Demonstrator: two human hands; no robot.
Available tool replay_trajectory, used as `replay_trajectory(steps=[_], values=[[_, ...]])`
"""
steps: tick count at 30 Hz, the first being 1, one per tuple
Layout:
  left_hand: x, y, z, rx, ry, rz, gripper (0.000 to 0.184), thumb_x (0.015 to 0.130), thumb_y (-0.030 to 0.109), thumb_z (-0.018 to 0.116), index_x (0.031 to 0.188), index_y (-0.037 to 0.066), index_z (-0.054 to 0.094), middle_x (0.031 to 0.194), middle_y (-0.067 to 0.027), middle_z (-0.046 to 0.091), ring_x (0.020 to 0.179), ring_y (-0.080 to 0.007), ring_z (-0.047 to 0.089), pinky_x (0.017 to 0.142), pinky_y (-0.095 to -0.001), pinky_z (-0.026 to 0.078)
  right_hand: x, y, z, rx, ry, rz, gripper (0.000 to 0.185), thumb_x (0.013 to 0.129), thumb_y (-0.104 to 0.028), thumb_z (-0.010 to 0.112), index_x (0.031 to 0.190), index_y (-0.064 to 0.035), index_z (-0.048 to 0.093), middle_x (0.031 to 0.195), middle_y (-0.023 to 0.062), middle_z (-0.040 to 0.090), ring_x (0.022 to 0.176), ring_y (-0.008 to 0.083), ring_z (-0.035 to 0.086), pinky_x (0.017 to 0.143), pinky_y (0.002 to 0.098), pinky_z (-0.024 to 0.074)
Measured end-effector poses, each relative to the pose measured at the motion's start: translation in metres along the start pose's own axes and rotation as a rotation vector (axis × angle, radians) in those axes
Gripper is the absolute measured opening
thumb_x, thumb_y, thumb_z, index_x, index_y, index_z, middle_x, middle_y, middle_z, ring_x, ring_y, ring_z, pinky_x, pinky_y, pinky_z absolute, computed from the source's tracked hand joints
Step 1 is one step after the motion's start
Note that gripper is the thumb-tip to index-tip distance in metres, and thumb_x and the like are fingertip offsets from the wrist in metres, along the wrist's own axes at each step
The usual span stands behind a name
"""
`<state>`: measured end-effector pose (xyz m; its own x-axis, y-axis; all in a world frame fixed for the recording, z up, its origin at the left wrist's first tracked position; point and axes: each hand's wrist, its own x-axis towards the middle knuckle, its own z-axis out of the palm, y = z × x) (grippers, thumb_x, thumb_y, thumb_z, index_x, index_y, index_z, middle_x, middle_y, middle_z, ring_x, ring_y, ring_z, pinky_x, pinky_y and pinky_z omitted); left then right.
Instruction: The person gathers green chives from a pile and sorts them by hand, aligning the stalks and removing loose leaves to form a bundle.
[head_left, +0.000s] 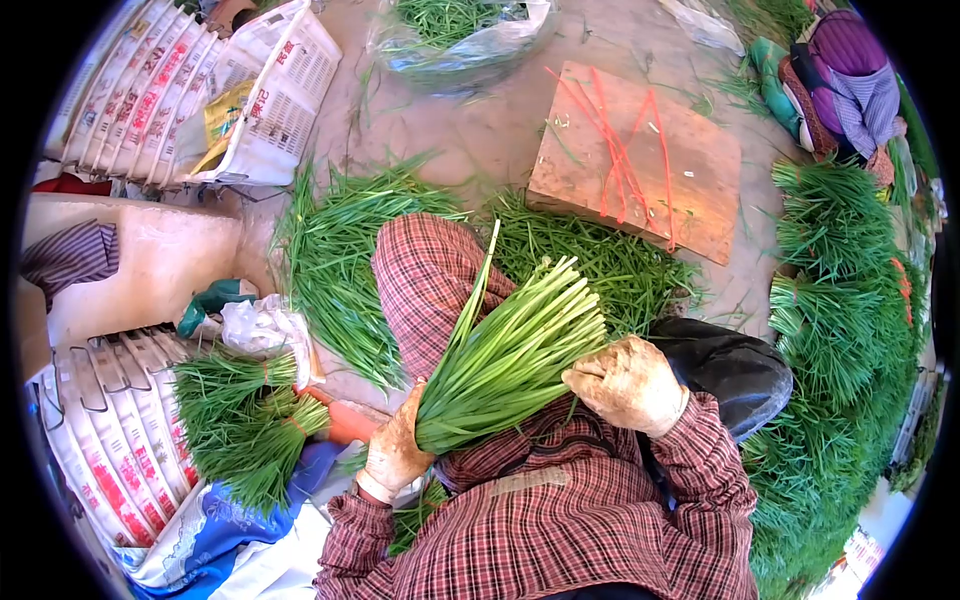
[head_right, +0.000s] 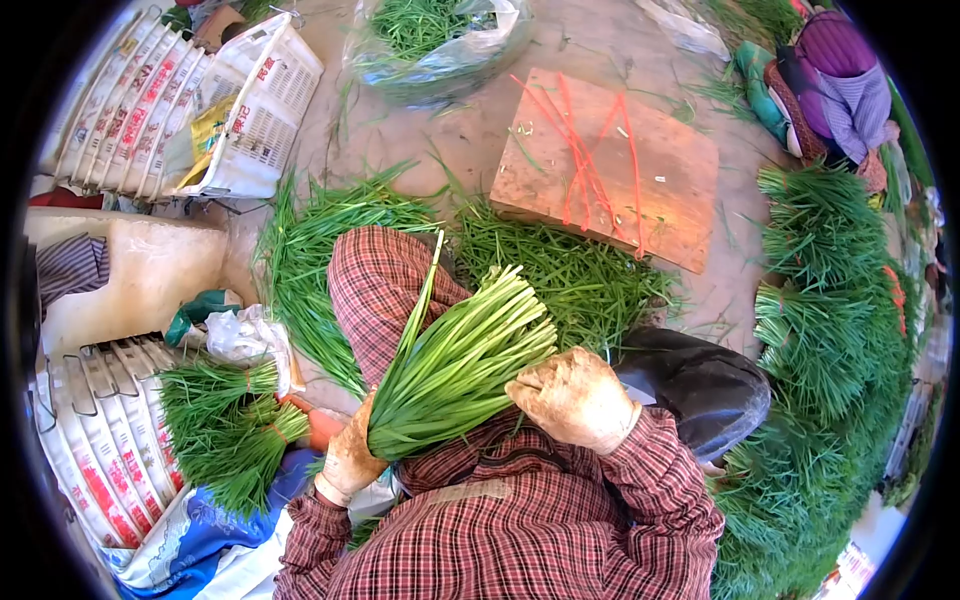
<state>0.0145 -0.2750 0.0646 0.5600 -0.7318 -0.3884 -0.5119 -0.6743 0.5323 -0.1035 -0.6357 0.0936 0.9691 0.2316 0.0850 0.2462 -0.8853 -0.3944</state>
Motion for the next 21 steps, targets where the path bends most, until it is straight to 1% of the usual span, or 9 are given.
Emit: replay_trajectory(steps=[2,3,4,5,7,9,13,17,21], values=[[0.001,0.001,-0.002,-0.016,-0.007,0.007,0.093,0.083,0.025,0.081,0.156,-0.003,0.031,0.156,-0.0260,0.044,0.141,-0.0356,0.050,0.113,-0.0396,0.046,-0.001,-0.004,-0.016,0.148,0.035,-0.046,0.018,0.083,-0.017,0.068,0.100,-0.0116,0.073,0.087,0.0013,0.072,0.081,0.0212,0.072,0.071,0.0369,0.0572],[0.001,0.002,-0.003,-0.035,-0.010,0.004,0.093,0.083,0.025,0.081,0.156,-0.004,0.031,0.156,-0.0265,0.043,0.142,-0.0360,0.048,0.115,-0.0400,0.044,-0.003,-0.007,-0.023,0.161,-0.071,-0.052,0.021,0.082,-0.016,0.069,0.102,-0.0114,0.073,0.092,0.0012,0.075,0.082,0.0213,0.073,0.070,0.0369,0.0582],[0.001,0.002,-0.004,-0.054,-0.014,0.003,0.094,0.082,0.025,0.082,0.156,-0.004,0.031,0.157,-0.0270,0.043,0.144,-0.0364,0.047,0.116,-0.0404,0.043,-0.008,-0.008,-0.020,0.160,0.005,-0.097,0.024,0.084,-0.017,0.068,0.107,-0.0131,0.073,0.099,0.0012,0.077,0.082,0.0214,0.074,0.069,0.0380,0.0583],[0.002,0.003,-0.004,-0.053,-0.014,0.003,0.094,0.082,0.025,0.082,0.156,-0.004,0.031,0.157,-0.0270,0.043,0.144,-0.0364,0.047,0.116,-0.0404,0.043,-0.011,-0.012,-0.021,0.160,-0.024,-0.084,0.025,0.085,-0.017,0.068,0.109,-0.0146,0.073,0.103,0.0006,0.077,0.085,0.0213,0.074,0.071,0.0385,0.0583],[0.003,0.004,-0.006,-0.221,-0.030,-0.056,0.094,0.082,0.023,0.082,0.156,-0.004,0.031,0.156,-0.0275,0.042,0.145,-0.0373,0.045,0.117,-0.0409,0.042,-0.013,-0.016,-0.025,0.161,-0.054,-0.071,0.026,0.085,-0.017,0.067,0.111,-0.0160,0.072,0.108,0.0000,0.077,0.088,0.0212,0.074,0.072,0.0390,0.0584],[0.003,0.007,-0.007,-0.214,-0.022,-0.040,0.095,0.082,0.023,0.083,0.156,-0.004,0.030,0.157,-0.0273,0.042,0.145,-0.0375,0.045,0.118,-0.0408,0.041,-0.014,-0.017,-0.028,0.184,-0.214,-0.029,0.027,0.087,-0.018,0.066,0.113,-0.0179,0.072,0.118,-0.0013,0.075,0.097,0.0210,0.074,0.076,0.0388,0.0588],[0.002,0.004,-0.007,-0.219,-0.013,-0.018,0.099,0.079,0.023,0.085,0.157,-0.003,0.030,0.159,-0.0262,0.040,0.146,-0.0374,0.043,0.120,-0.0407,0.039,-0.018,-0.017,-0.027,0.327,-0.147,-0.117,0.029,0.087,-0.017,0.067,0.116,-0.0178,0.072,0.118,-0.0014,0.075,0.104,0.0217,0.073,0.082,0.0376,0.0595],[0.000,0.002,-0.008,-0.366,-0.054,-0.112,0.104,0.076,0.021,0.088,0.158,-0.002,0.029,0.160,-0.0252,0.038,0.148,-0.0364,0.041,0.121,-0.0405,0.037,-0.019,-0.019,-0.029,0.463,-0.135,-0.036,0.030,0.085,-0.015,0.069,0.115,-0.0175,0.072,0.118,-0.0007,0.074,0.104,0.0221,0.073,0.083,0.0376,0.0593],[0.000,0.000,-0.008,-0.368,-0.070,-0.122,0.107,0.074,0.019,0.089,0.159,-0.001,0.027,0.161,-0.0245,0.038,0.148,-0.0357,0.041,0.120,-0.0405,0.037,-0.022,-0.022,-0.026,0.496,-0.108,-0.125,0.036,0.082,-0.015,0.071,0.118,-0.0179,0.073,0.118,-0.0015,0.073,0.104,0.0227,0.071,0.085,0.0377,0.0581]])
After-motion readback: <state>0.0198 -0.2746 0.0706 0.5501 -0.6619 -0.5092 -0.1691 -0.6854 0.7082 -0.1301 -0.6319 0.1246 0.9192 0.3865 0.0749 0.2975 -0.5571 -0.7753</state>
